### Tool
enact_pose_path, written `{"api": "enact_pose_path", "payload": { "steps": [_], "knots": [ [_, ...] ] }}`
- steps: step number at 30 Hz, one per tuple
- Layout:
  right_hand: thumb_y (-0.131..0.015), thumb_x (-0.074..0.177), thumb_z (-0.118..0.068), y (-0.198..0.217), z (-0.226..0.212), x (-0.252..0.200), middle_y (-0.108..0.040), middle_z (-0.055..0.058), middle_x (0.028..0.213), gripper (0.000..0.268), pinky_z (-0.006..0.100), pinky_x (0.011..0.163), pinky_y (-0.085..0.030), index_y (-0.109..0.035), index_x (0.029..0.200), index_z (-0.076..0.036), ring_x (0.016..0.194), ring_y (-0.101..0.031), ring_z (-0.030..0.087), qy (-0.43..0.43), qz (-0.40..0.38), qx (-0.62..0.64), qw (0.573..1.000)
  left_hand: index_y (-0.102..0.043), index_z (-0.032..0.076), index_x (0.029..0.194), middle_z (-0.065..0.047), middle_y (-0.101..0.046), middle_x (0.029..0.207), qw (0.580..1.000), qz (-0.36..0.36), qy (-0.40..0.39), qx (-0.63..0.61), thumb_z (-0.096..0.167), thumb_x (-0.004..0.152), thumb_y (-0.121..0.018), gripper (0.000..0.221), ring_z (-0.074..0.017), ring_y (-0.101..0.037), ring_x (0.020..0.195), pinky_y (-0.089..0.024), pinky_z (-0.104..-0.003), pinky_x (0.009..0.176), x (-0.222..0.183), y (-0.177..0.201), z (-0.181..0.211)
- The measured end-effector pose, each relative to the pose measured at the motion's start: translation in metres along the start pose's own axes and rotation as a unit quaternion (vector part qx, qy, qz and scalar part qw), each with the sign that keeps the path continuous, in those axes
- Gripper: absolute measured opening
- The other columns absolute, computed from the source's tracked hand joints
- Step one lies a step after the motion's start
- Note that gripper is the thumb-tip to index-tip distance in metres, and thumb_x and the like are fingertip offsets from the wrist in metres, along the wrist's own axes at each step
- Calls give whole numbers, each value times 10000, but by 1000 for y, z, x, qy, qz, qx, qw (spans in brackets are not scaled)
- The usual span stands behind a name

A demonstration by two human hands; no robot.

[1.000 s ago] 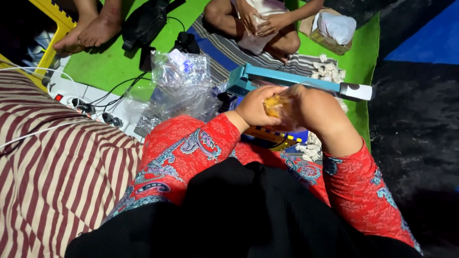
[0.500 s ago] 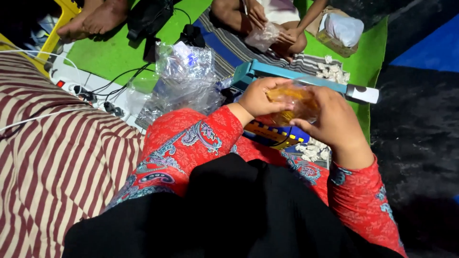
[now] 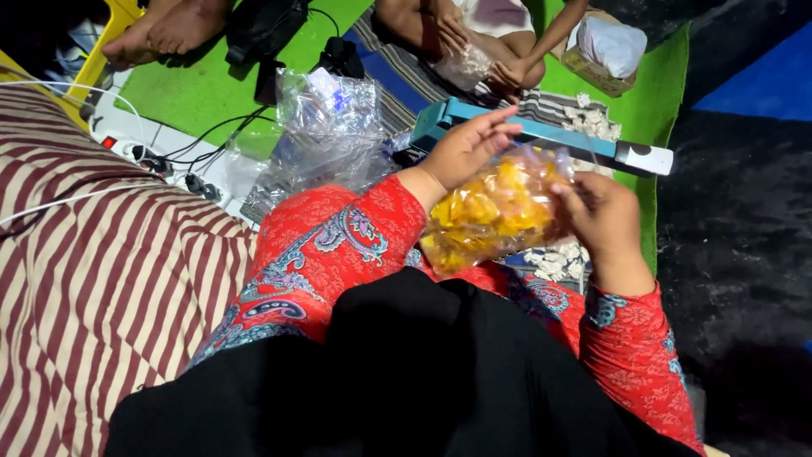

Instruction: Manually filling plastic bags with yellow snacks and sealing them using an impulse sealer.

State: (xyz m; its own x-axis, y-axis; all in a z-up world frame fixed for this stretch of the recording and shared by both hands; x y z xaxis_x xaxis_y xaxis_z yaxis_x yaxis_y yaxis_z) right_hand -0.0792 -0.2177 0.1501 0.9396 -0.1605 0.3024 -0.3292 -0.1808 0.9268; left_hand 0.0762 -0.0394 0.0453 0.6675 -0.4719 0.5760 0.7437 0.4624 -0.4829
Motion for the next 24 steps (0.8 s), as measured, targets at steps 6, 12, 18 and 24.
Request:
{"api": "enact_pose_path", "payload": {
  "steps": [6,12,18,24],
  "knots": [
    [-728,1074,-245,66,81,-34,-609,-73,762,120,204,530,-401,-668,991,-183,607,-523,25,-298,229,360,854,-526,137,1465,-72,-676,1374,890,159,367,218,630,810,-570,821,-230,-721,1079,-550,-352,918,-13,64,-9],
    [-642,1091,-498,-103,119,-82,-685,166,793,406,433,531,-538,-671,1020,-100,675,-702,291,-306,11,222,926,-647,265,1357,-34,-734,1222,792,-62,329,510,551,879,-715,562,-267,-693,1181,-537,-392,1053,-92,16,-105],
    [-501,1120,-411,-134,119,-116,-618,81,774,330,288,277,-415,-587,1115,-92,466,-643,221,-368,12,384,847,-646,287,1333,-77,-729,1184,834,-24,315,452,514,822,-821,586,-307,-670,1191,-524,-395,1063,-94,24,-86],
    [-464,1130,-440,-105,121,-112,-569,-45,762,278,168,358,-469,-557,987,-221,608,-714,125,-382,95,509,766,-561,118,1444,-141,-760,1142,893,35,368,256,363,677,-1003,919,-277,-721,1114,-571,-361,982,-96,43,-80]
  ]
}}
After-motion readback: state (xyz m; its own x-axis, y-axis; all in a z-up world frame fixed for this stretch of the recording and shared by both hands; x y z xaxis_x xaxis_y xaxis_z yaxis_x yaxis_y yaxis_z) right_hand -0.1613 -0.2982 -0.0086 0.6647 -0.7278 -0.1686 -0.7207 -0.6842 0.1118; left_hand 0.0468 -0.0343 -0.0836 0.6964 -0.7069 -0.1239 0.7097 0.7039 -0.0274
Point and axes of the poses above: each hand's wrist, its own x-axis towards the middle knuckle, its own y-axis out of the back of the hand, z = x × y, the point moved 5 cm from there along x, towards the middle knuckle
